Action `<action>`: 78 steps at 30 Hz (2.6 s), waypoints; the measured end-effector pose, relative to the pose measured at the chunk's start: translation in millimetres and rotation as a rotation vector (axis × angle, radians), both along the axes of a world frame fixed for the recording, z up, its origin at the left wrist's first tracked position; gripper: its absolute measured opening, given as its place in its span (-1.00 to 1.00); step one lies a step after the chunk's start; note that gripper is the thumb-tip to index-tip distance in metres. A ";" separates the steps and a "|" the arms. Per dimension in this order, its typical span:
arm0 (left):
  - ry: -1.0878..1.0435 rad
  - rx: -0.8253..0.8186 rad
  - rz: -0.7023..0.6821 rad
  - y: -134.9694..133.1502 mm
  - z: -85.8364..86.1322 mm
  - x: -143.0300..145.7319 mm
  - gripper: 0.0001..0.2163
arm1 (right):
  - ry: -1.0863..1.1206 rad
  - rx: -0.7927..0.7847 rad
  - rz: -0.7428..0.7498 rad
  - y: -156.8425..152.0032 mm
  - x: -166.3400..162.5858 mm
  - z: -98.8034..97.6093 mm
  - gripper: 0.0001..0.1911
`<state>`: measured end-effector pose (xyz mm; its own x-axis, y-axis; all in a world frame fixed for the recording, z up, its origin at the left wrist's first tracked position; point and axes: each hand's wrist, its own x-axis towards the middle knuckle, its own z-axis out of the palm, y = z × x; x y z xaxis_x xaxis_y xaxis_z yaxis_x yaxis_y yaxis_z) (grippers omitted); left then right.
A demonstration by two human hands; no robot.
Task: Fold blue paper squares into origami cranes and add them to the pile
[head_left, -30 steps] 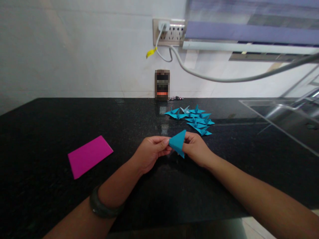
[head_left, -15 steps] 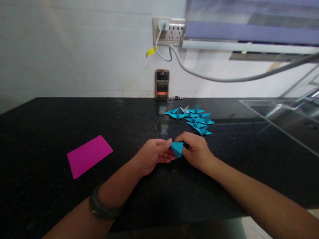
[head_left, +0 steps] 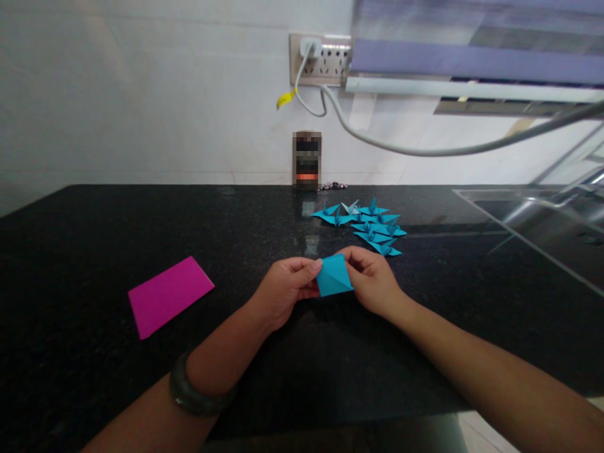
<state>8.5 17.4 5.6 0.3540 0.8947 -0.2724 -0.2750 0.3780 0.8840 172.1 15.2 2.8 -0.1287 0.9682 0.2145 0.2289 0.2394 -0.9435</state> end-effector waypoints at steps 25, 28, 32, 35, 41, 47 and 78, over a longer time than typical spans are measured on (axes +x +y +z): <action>0.258 0.130 -0.016 -0.9 -4.3 0.5 -0.84 | 0.245 -0.178 0.022 -3.3 -6.2 11.2 -0.78; 0.321 0.139 -0.078 -2.2 -3.4 0.0 -0.85 | 0.253 -0.177 0.057 -4.4 -7.1 12.0 -0.79; 0.298 0.125 -0.058 -5.0 0.6 2.1 -0.89 | 0.281 -0.267 0.102 -6.4 -8.5 9.1 -0.74; 0.260 0.091 -0.053 -7.0 4.1 5.0 -0.93 | 0.257 -0.331 0.136 -7.8 -8.6 7.5 -0.70; 0.286 0.115 -0.122 -9.4 3.0 5.9 -0.89 | 0.308 -0.283 0.011 -4.3 -5.0 10.3 -0.72; 0.287 0.130 -0.123 -9.0 0.2 5.0 -0.86 | 0.336 -0.262 -0.041 0.1 -1.3 9.1 -0.70; 0.099 0.155 0.118 -9.5 -2.5 8.2 -0.65 | 0.255 -0.311 0.078 -7.8 -10.8 5.1 -0.72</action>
